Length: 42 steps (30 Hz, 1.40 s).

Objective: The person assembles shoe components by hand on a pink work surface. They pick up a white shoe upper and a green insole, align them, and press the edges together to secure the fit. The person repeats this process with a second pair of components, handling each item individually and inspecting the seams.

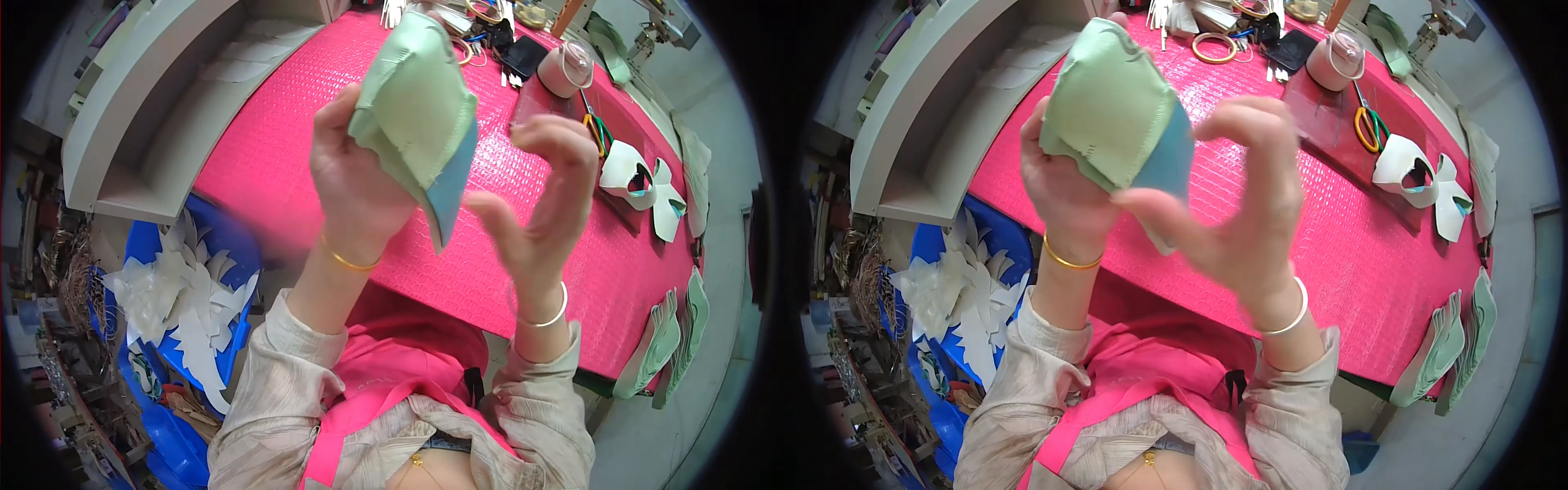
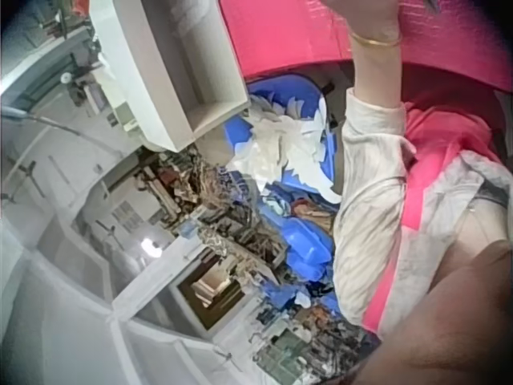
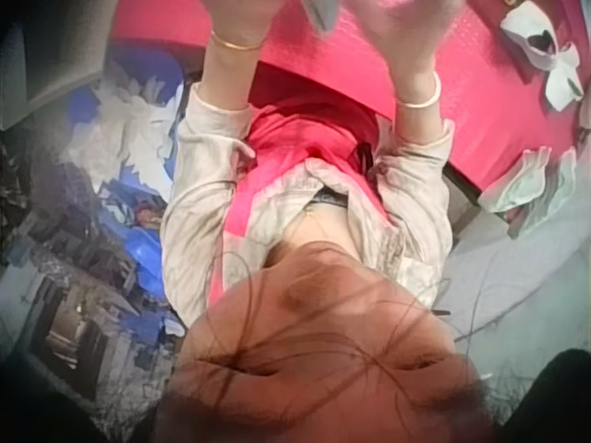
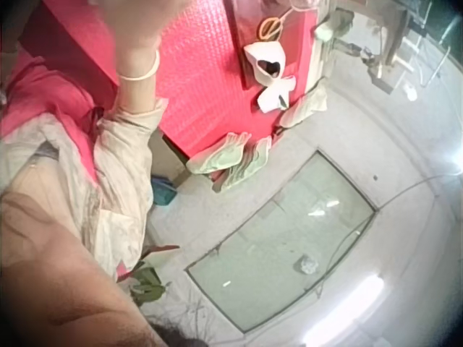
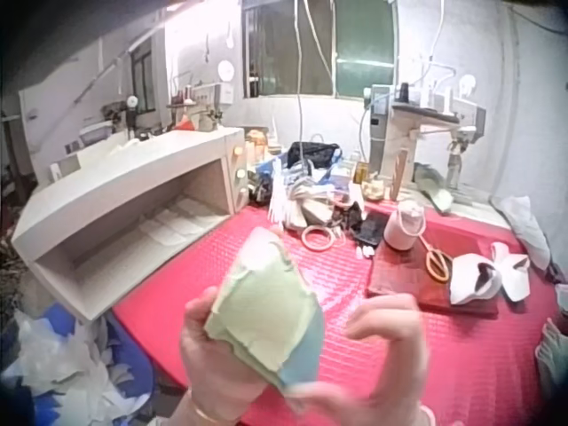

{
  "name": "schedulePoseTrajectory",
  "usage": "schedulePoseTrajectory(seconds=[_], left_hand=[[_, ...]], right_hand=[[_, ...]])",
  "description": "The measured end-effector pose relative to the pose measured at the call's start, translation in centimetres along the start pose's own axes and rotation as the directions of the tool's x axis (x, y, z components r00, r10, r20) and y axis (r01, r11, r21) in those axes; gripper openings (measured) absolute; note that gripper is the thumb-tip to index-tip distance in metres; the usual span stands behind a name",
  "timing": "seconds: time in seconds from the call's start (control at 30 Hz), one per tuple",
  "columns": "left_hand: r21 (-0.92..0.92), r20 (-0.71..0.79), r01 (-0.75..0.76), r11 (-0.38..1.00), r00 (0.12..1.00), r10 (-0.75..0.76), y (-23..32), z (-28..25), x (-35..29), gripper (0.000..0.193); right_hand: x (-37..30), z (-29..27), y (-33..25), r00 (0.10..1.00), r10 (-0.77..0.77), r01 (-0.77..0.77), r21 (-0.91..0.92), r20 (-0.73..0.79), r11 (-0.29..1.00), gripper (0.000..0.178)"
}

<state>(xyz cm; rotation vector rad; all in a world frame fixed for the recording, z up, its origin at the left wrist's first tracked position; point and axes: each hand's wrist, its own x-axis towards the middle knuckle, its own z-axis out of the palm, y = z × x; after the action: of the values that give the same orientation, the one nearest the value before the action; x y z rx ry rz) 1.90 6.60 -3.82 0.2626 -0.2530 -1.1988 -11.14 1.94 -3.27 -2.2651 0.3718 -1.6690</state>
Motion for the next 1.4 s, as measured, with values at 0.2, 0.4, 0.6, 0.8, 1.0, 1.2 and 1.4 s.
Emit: schedulePoseTrajectory(seconds=[0.2, 0.4, 0.6, 0.8, 1.0, 1.2, 1.4], left_hand=[[-0.007, 0.315, 0.084, 0.996, 0.946, -0.077, -1.0, -0.3, -0.3, 0.071], [-0.253, 0.467, 0.239, 0.938, 0.879, -0.098, 0.8, -2.6, 0.2, 0.07], [-0.149, 0.345, 0.211, 0.966, 0.927, -0.149, 0.7, -2.0, -0.2, 0.062], [0.12, 0.263, 0.168, 0.978, 0.945, -0.195, 0.7, -1.6, 1.6, 0.048], [0.297, 0.1, 0.036, 0.954, 0.993, -0.068, -1.0, 1.8, 0.4, 0.049], [0.74, 0.435, -0.387, 0.55, 0.899, 0.047, -1.0, -1.0, -1.5, 0.04], [0.855, 0.462, -0.265, 0.447, 0.779, -0.423, 0.6, 0.8, 0.6, 0.026]], right_hand=[[0.2, -1.7, 1.5, 0.688, 0.59, -0.694, 0.62, 0.423, 0.366, 0.022], [-1.1, -1.0, 2.1, 0.781, 0.549, -0.59, 0.642, 0.3, 0.489, 0.015], [-0.2, -1.2, 2.2, 0.781, 0.528, -0.624, 0.396, 0.332, 0.674, 0.014], [0.0, -1.3, 2.1, 0.96, 0.235, -0.24, -0.013, -0.153, 0.971, 0.018], [0.7, 0.9, 1.6, 0.985, -0.17, 0.15, -0.334, -0.03, 0.93, 0.018], [3.3, -5.1, 4.4, 0.459, 0.669, -0.642, 0.738, 0.585, -0.206, 0.027], [3.0, -6.2, 8.3, 0.54, 0.578, -0.815, 0.552, 0.611, 0.178, 0.038]])
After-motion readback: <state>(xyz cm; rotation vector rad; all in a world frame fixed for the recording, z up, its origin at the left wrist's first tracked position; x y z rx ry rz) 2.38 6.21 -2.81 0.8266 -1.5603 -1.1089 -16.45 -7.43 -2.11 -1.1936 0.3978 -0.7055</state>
